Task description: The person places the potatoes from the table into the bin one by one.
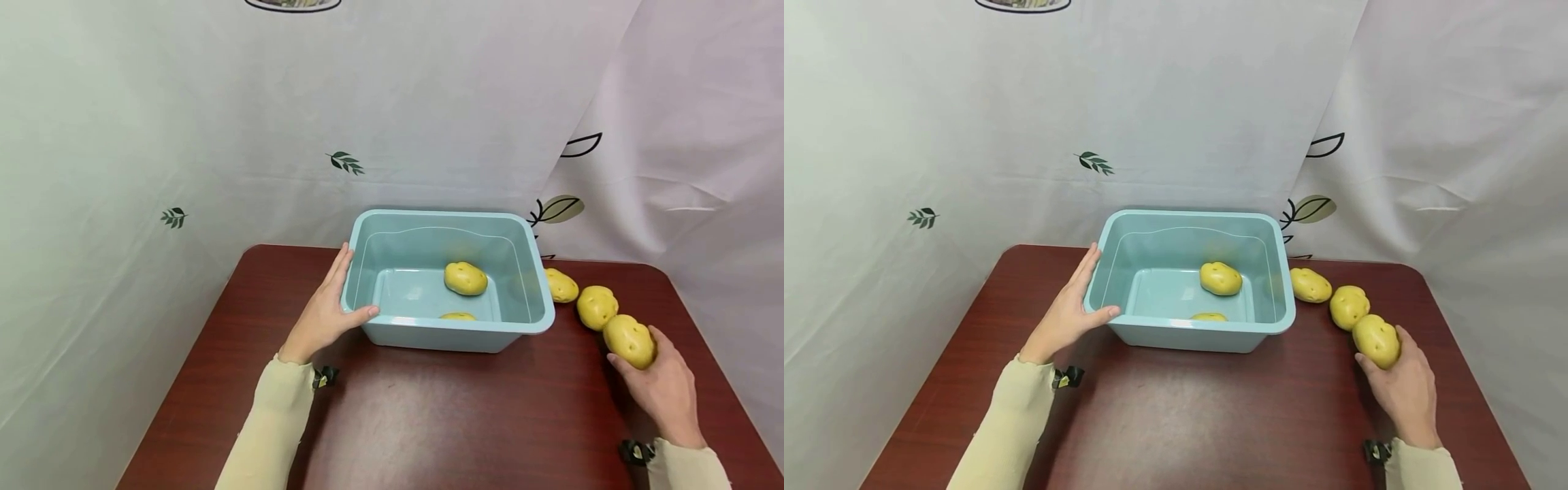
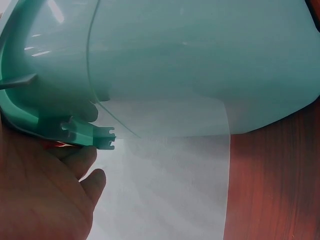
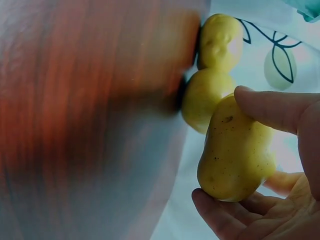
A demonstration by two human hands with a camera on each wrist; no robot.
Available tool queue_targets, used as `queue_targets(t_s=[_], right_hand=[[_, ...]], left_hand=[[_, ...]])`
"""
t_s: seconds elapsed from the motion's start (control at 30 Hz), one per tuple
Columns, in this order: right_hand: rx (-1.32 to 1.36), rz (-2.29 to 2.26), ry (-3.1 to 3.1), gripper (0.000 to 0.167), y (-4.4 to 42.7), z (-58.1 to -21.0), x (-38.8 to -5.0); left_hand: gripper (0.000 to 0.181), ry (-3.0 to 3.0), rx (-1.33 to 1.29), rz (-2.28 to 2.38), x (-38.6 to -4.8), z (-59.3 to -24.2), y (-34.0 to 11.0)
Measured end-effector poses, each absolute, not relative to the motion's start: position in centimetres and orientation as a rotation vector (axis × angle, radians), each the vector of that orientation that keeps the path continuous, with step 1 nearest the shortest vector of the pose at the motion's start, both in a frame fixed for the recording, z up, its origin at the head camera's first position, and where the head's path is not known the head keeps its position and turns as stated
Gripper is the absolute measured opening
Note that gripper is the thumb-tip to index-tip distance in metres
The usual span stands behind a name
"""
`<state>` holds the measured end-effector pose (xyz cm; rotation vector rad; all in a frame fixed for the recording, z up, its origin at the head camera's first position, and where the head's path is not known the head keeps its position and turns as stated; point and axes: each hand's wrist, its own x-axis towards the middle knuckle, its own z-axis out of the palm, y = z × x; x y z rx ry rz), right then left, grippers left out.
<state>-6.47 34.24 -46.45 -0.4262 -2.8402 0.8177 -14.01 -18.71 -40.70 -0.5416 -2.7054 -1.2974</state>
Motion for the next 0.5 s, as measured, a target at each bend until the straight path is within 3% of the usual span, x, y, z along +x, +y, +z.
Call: queue_targets(t_s=[0.5], right_hand=[[-0.366, 0.816, -2.777, 0.089, 32.9, -44.5, -6.6]], left_hand=[[0.103, -2.703, -0.536, -1.302, -14.1, -40.7, -18.7]])
